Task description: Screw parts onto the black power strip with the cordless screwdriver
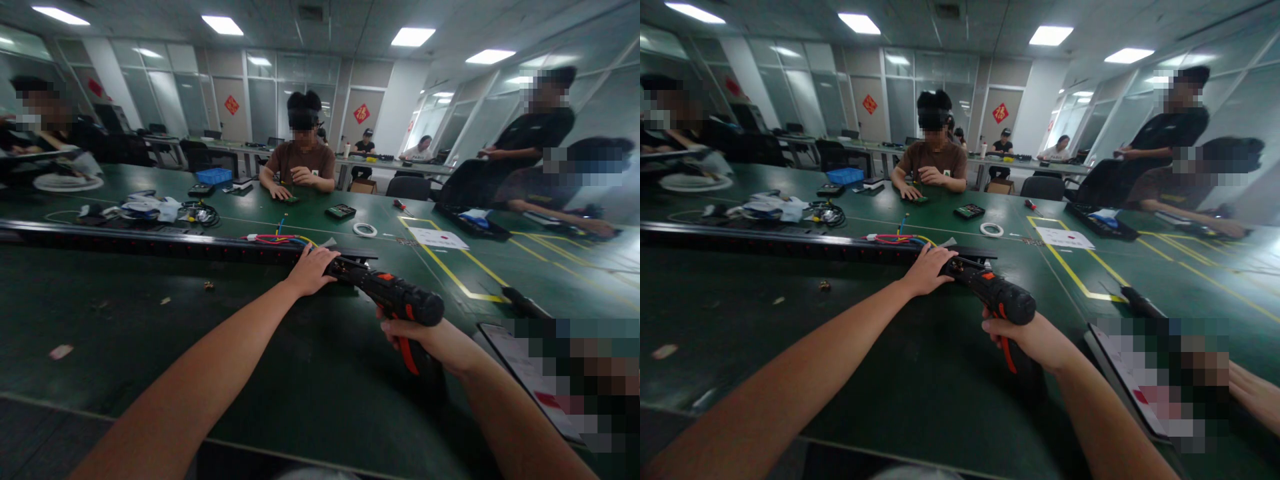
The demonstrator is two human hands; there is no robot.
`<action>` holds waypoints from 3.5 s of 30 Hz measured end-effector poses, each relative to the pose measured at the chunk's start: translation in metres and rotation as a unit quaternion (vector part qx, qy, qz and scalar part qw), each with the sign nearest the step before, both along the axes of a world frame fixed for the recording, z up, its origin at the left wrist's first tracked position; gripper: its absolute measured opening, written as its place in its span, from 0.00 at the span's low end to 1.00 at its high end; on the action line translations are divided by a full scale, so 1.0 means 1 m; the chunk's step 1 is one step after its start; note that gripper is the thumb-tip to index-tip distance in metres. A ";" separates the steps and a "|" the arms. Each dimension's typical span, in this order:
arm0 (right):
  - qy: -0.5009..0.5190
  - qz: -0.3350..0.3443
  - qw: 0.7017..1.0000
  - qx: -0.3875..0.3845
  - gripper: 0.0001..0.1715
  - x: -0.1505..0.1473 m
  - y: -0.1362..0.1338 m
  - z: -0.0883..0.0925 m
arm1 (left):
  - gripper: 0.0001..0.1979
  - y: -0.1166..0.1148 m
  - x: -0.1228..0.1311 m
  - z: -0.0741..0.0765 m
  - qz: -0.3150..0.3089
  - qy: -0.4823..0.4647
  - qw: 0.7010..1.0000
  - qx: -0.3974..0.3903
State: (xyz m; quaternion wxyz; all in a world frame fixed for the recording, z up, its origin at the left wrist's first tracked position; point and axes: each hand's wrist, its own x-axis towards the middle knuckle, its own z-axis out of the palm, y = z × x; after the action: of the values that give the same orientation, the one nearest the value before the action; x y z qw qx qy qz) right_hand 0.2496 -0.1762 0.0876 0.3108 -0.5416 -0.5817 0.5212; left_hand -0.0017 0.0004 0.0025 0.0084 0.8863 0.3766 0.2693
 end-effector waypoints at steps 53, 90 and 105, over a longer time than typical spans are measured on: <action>-0.013 -0.005 1.000 -0.018 0.21 0.003 0.002 -0.003 | 0.32 -0.001 -0.001 0.001 -0.002 -0.004 1.000 -0.004; 0.019 -0.011 0.999 -0.048 0.42 -0.001 -0.002 0.004 | 0.32 0.000 0.000 0.000 -0.002 -0.004 1.000 -0.003; 0.000 0.002 0.999 -0.050 0.30 0.001 -0.002 0.004 | 0.32 0.001 0.000 0.000 -0.002 -0.006 1.000 -0.004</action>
State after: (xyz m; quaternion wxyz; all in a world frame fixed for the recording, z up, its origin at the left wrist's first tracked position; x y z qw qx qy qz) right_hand 0.2502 -0.1782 0.0916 0.2819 -0.5552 -0.5560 0.5505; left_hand -0.0015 0.0012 0.0024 0.0146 0.8852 0.3761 0.2734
